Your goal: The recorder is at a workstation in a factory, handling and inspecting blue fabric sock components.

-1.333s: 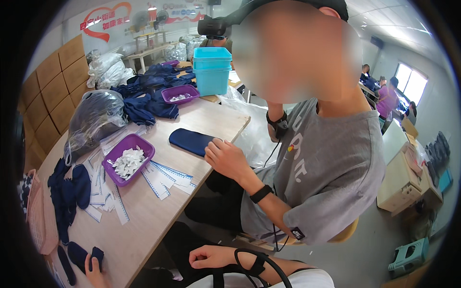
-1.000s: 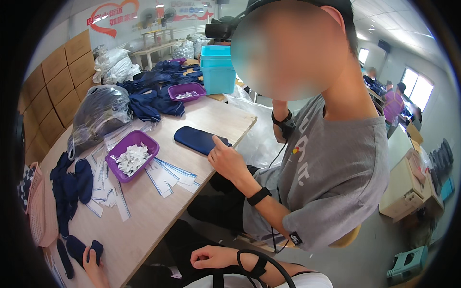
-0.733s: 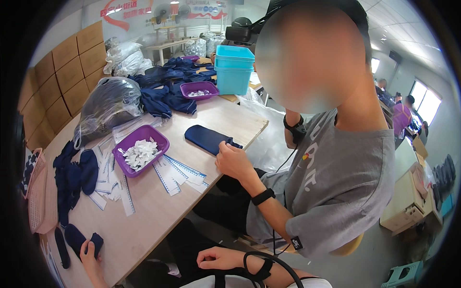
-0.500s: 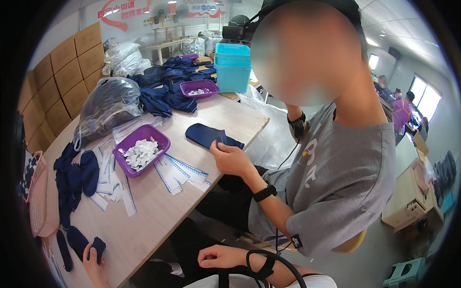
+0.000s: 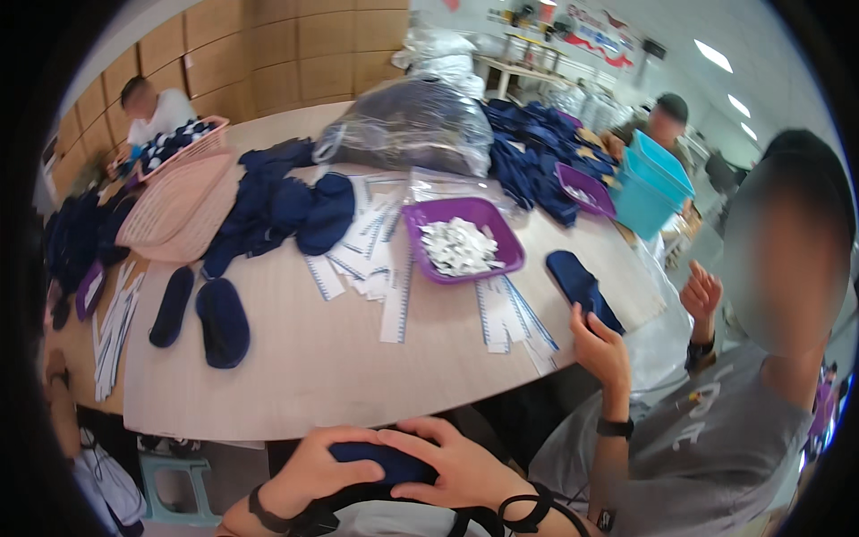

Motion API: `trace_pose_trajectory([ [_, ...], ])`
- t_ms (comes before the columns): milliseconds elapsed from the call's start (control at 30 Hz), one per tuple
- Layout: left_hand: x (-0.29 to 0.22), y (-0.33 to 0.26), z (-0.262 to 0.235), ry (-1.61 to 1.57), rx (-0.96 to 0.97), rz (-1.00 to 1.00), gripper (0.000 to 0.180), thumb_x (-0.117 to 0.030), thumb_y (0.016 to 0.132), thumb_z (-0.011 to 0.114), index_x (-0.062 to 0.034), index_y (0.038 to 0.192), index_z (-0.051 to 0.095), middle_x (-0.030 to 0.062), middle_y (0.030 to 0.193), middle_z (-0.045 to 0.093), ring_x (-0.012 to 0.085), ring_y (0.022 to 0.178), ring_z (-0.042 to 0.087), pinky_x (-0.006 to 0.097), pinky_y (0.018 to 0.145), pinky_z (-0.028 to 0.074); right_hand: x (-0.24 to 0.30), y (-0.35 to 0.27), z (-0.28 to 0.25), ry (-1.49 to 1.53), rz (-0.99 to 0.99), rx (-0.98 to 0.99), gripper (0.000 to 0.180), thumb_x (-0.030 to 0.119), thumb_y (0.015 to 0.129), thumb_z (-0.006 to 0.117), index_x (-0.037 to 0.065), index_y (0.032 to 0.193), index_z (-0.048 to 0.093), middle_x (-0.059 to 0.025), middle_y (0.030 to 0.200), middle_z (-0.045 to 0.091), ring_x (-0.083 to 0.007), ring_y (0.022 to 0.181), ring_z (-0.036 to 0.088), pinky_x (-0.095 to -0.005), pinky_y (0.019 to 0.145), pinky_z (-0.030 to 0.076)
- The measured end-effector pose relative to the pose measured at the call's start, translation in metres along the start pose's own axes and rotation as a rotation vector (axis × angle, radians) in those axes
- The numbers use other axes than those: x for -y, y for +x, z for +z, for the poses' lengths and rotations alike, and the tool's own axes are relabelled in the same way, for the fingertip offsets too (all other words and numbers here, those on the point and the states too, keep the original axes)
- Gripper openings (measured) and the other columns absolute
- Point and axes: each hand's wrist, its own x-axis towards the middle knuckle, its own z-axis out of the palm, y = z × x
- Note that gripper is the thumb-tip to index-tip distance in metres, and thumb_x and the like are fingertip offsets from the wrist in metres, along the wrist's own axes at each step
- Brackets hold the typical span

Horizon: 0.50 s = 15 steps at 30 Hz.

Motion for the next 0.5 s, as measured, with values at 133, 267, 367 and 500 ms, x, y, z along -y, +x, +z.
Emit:
trace_pose_trajectory([
  [133,0.009,0.003,-0.001,-0.2,0.05,-0.032,0.039,-0.024,0.07,0.071,-0.0033,0.101,0.06,0.0064,0.092,0.06,0.0123,0.084,0.054,0.024,0.076,0.043,-0.004,0.0,0.021,-0.078,-0.077,-0.082,0.047,0.022,0.07,0.07,0.016,0.113,0.052,-0.0102,0.109,0.048,-0.0281,0.096,0.052,-0.0315,0.076,0.048],
  [267,0.012,0.008,0.002,-0.186,0.045,-0.019,0.038,-0.027,0.07,0.071,-0.0045,0.099,0.06,0.0065,0.093,0.06,0.0137,0.086,0.054,0.024,0.076,0.043,-0.005,-0.001,0.027,-0.138,-0.076,-0.156,0.041,0.013,0.069,0.068,0.014,0.108,0.054,-0.0109,0.105,0.049,-0.0262,0.092,0.053,-0.0306,0.073,0.049],
  [367,0.021,0.011,0.001,-0.107,0.053,0.102,0.043,-0.026,0.068,0.074,-0.0058,0.103,0.058,0.0069,0.096,0.058,0.0147,0.087,0.054,0.025,0.076,0.044,-0.011,0.0,0.033,-0.105,-0.122,-0.214,0.04,0.008,0.069,0.067,0.011,0.107,0.054,-0.012,0.103,0.049,-0.0267,0.09,0.053,-0.0305,0.071,0.048],
  [500,0.012,0.007,0.001,-0.094,0.103,0.13,0.054,-0.019,0.063,0.077,-0.0074,0.11,0.053,0.0067,0.102,0.055,0.0157,0.09,0.053,0.029,0.079,0.044,-0.015,0.003,0.036,0.027,-0.079,-0.276,0.039,0.001,0.063,0.068,0.008,0.1,0.057,-0.0106,0.098,0.051,-0.024,0.092,0.051,-0.0282,0.075,0.045],
])
